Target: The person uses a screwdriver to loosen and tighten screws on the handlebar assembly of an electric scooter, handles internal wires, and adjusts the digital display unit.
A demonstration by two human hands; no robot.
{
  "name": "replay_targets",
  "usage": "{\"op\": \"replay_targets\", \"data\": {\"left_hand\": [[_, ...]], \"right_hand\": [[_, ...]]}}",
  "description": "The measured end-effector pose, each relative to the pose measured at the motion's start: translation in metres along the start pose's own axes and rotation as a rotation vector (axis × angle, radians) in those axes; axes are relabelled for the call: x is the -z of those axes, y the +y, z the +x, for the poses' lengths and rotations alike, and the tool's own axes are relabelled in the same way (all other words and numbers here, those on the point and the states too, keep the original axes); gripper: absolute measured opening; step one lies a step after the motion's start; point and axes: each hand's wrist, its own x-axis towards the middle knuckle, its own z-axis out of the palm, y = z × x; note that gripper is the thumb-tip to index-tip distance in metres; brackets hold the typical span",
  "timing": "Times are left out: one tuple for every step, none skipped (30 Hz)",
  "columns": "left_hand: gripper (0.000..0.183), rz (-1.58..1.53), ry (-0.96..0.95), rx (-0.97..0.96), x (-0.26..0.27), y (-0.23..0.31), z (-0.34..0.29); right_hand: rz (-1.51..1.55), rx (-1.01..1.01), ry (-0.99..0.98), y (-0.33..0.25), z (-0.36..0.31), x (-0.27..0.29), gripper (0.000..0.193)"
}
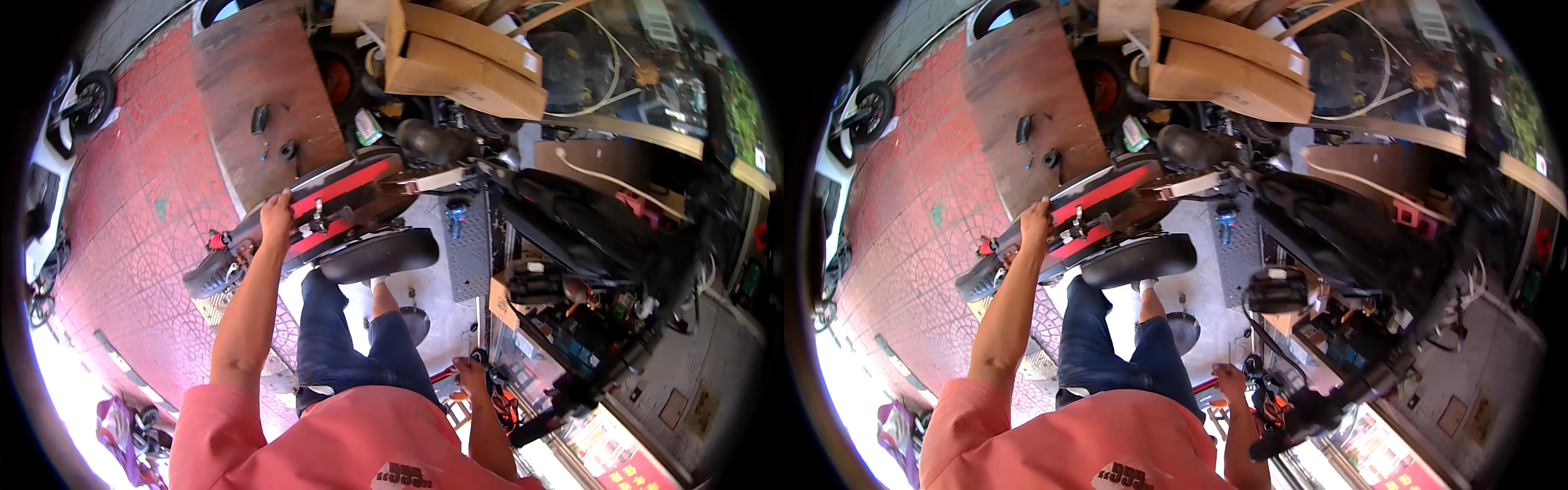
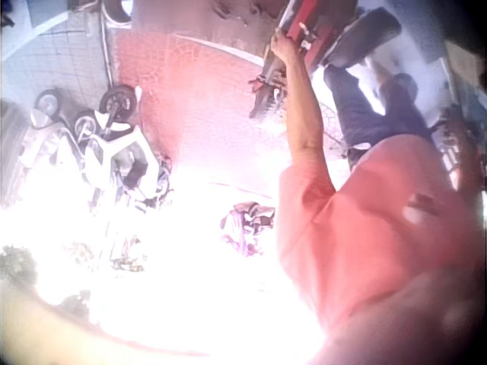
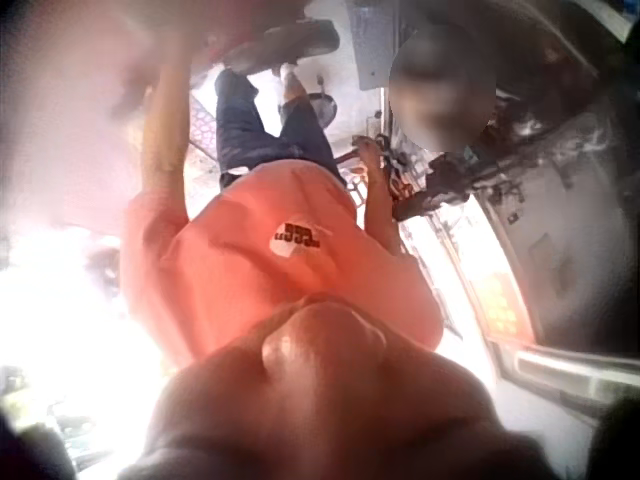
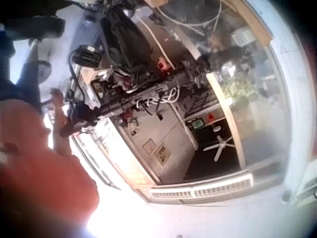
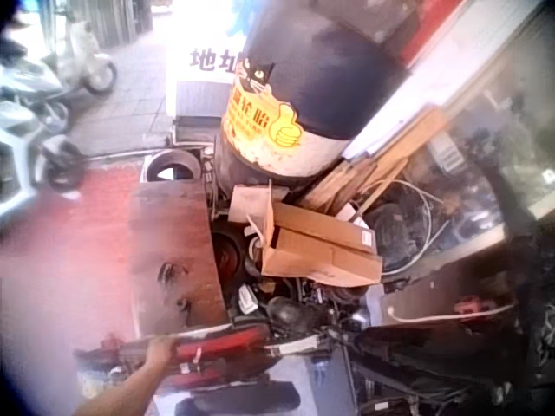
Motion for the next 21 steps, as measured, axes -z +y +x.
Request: {"op": "replay_targets", "data": {"left_hand": [[0.040, 0.061, -0.042, 0.004, -0.003, -0.007, -0.020], [0.040, 0.152, -0.084, -0.067, -0.010, -0.008, -0.044], [0.039, 0.205, -0.118, -0.006, -0.015, -0.008, -0.068], [0.037, 0.239, -0.166, 0.013, -0.022, -0.002, -0.097], [0.033, 0.210, -0.292, 0.067, -0.028, 0.006, -0.122], [0.032, 0.238, -0.357, 0.062, -0.036, 0.010, -0.142], [0.032, 0.272, -0.398, 0.051, -0.045, 0.022, -0.165], [0.032, 0.306, -0.430, 0.039, -0.055, 0.039, -0.192], [0.030, 0.290, -0.471, -0.008, -0.067, 0.057, -0.217], [0.028, 0.279, -0.511, -0.054, -0.078, 0.074, -0.243], [0.027, 0.263, -0.544, -0.101, -0.089, 0.092, -0.270], [0.026, 0.251, -0.566, -0.186, -0.102, 0.111, -0.300], [0.026, 0.230, -0.579, -0.273, -0.115, 0.130, -0.331], [0.026, 0.205, -0.584, -0.356, -0.124, 0.147, -0.360], [0.026, 0.189, -0.607, -0.439, -0.131, 0.162, -0.387], [0.026, 0.173, -0.622, -0.520, -0.137, 0.175, -0.414], [0.026, 0.161, -0.636, -0.601, -0.145, 0.185, -0.439], [0.026, 0.205, -0.587, -0.707, -0.153, 0.191, -0.462], [0.027, 0.249, -0.536, -0.814, -0.162, 0.196, -0.485], [0.027, 0.299, -0.492, -0.932, -0.174, 0.201, -0.505], [0.025, 0.356, -0.398, -1.006, -0.183, 0.202, -0.524]], "right_hand": [[0.017, 0.050, -0.026, -0.002, 0.004, 0.001, 0.033], [0.039, 0.105, -0.046, 0.002, 0.013, 0.004, 0.033], [-0.001, 0.131, -0.054, -0.006, 0.017, 0.005, 0.033], [-0.074, 0.155, -0.061, -0.017, 0.020, 0.017, 0.034], [-0.130, 0.174, -0.035, 0.004, 0.034, 0.027, 0.034], [-0.055, 0.195, -0.076, 0.007, 0.044, 0.038, 0.031], [-0.004, 0.237, -0.013, 0.001, 0.044, 0.048, 0.032], [0.044, 0.279, 0.043, -0.017, 0.036, 0.057, 0.034], [0.098, 0.319, 0.095, -0.037, 0.023, 0.065, 0.035], [0.176, 0.328, 0.097, -0.055, 0.018, 0.079, 0.034], [0.249, 0.340, 0.096, -0.074, 0.014, 0.093, 0.034], [0.340, 0.326, 0.043, -0.096, 0.015, 0.112, 0.033], [0.489, 0.406, -0.045, -0.124, 0.012, 0.126, 0.032], [0.627, 0.482, -0.142, -0.153, 0.005, 0.139, 0.031], [0.648, 0.597, -0.192, -0.182, -0.004, 0.148, 0.032], [0.664, 0.710, -0.248, -0.212, -0.014, 0.154, 0.032], [0.662, 0.860, -0.301, -0.236, -0.024, 0.156, 0.031], [0.658, 1.007, -0.352, -0.256, -0.035, 0.156, 0.030], [0.664, 1.044, -0.415, -0.276, -0.049, 0.156, 0.029], [0.679, 1.091, -0.471, -0.298, -0.063, 0.153, 0.028], [0.695, 1.131, -0.522, -0.314, -0.069, 0.150, 0.028]]}}
